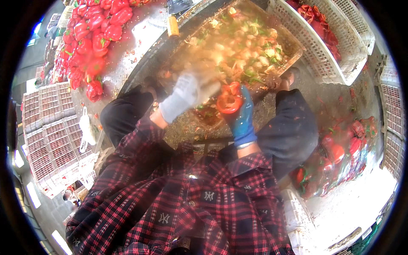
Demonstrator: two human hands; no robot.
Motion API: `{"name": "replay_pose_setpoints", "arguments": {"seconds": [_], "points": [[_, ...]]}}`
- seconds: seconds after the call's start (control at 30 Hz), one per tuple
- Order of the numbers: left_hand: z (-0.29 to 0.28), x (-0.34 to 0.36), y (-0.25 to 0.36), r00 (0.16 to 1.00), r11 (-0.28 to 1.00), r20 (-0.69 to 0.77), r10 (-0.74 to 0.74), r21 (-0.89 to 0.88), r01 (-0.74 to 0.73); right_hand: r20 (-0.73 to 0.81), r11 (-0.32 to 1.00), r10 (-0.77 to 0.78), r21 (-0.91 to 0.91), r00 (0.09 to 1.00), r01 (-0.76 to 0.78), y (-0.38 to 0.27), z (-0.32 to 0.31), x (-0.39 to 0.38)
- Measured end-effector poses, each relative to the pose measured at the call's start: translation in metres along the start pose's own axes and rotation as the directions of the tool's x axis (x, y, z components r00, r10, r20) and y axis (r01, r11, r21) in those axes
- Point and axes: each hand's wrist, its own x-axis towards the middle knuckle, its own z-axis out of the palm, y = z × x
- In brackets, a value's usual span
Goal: The person repeatedly picks red bell peppers from a pile on a metal table, cuts off the stems with a knife, removes the seeds and core, and places the cleaned peppers into a white basket. The process is continuous and repetitive throughout the clip.
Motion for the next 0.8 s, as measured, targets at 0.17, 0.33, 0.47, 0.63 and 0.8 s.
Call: {"name": "replay_pose_setpoints", "arguments": {"seconds": [0.17,0.33,0.47,0.63,0.8], "points": [[0.060,-0.011,-0.006,0.951,0.981,-0.240,0.194,0.059,-0.186,0.034,0.995,-0.041,-0.092,0.999,0.044,0.007,0.004,0.005],[0.066,-0.003,0.009,0.870,0.945,-0.368,0.328,0.136,-0.299,0.297,0.567,0.189,0.746,0.936,-0.351,0.042,-0.007,-0.009],[0.053,0.003,0.030,0.988,0.962,0.153,0.021,0.266,-0.062,0.050,0.587,0.533,0.698,0.845,-0.411,0.076,0.012,-0.018],[0.075,0.044,0.025,0.995,0.931,0.069,-0.066,0.364,0.036,0.180,0.483,0.606,0.691,0.775,-0.538,0.016,0.002,-0.008],[0.060,0.016,0.038,0.958,0.939,-0.274,0.088,-0.298,-0.172,0.231,0.100,0.565,0.934,0.792,-0.344,0.080,-0.004,-0.009]]}}
